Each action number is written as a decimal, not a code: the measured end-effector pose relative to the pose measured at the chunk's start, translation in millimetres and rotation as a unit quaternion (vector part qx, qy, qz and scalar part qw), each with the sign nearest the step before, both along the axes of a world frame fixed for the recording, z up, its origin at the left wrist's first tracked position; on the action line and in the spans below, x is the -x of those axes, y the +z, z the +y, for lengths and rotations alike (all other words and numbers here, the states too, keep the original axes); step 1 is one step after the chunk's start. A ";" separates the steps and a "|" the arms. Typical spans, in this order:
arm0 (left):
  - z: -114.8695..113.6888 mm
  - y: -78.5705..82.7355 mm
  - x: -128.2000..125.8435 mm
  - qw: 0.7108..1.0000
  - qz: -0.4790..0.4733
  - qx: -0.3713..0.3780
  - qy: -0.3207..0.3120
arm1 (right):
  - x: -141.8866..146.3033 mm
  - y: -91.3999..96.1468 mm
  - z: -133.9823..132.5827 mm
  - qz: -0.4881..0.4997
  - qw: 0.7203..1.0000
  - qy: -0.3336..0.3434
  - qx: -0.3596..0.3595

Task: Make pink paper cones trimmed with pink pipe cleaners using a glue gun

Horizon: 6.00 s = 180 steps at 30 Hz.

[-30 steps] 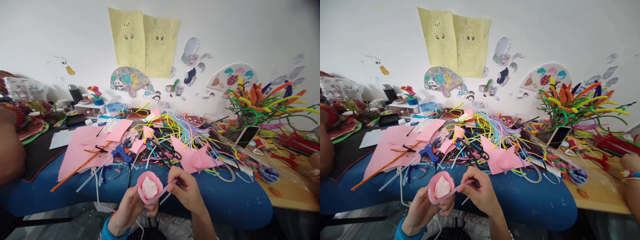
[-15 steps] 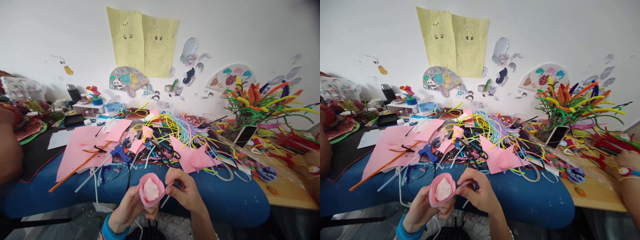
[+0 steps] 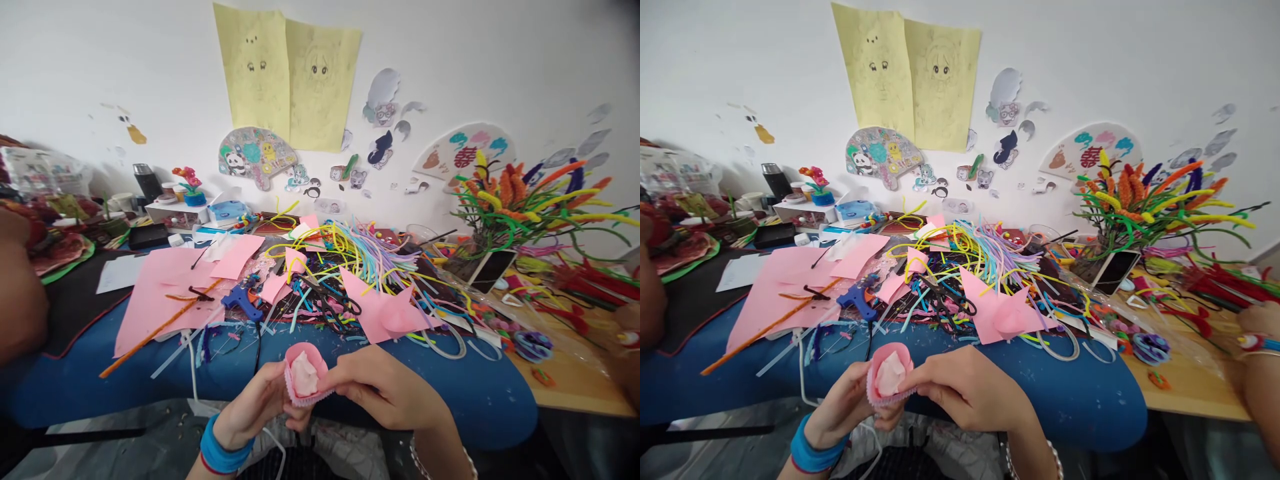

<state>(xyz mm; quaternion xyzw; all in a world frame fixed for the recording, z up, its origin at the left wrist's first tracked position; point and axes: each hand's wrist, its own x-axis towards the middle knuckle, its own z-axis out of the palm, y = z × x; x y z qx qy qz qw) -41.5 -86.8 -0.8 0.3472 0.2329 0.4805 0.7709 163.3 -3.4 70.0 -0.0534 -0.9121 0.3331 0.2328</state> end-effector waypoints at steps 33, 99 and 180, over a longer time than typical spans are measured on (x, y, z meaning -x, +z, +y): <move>11.3 8.0 -19.6 0.987 -0.117 0.110 0.032 | 23.2 -20.4 -10.0 0.136 0.965 -0.209 -0.083; -19.0 50.1 -6.8 0.635 0.615 -0.358 0.302 | 31.8 -22.7 -37.6 0.136 0.940 -0.295 -0.109; 8.8 8.2 1.4 0.839 0.326 -0.346 0.264 | -11.5 -36.5 -31.2 0.074 0.930 -0.290 0.212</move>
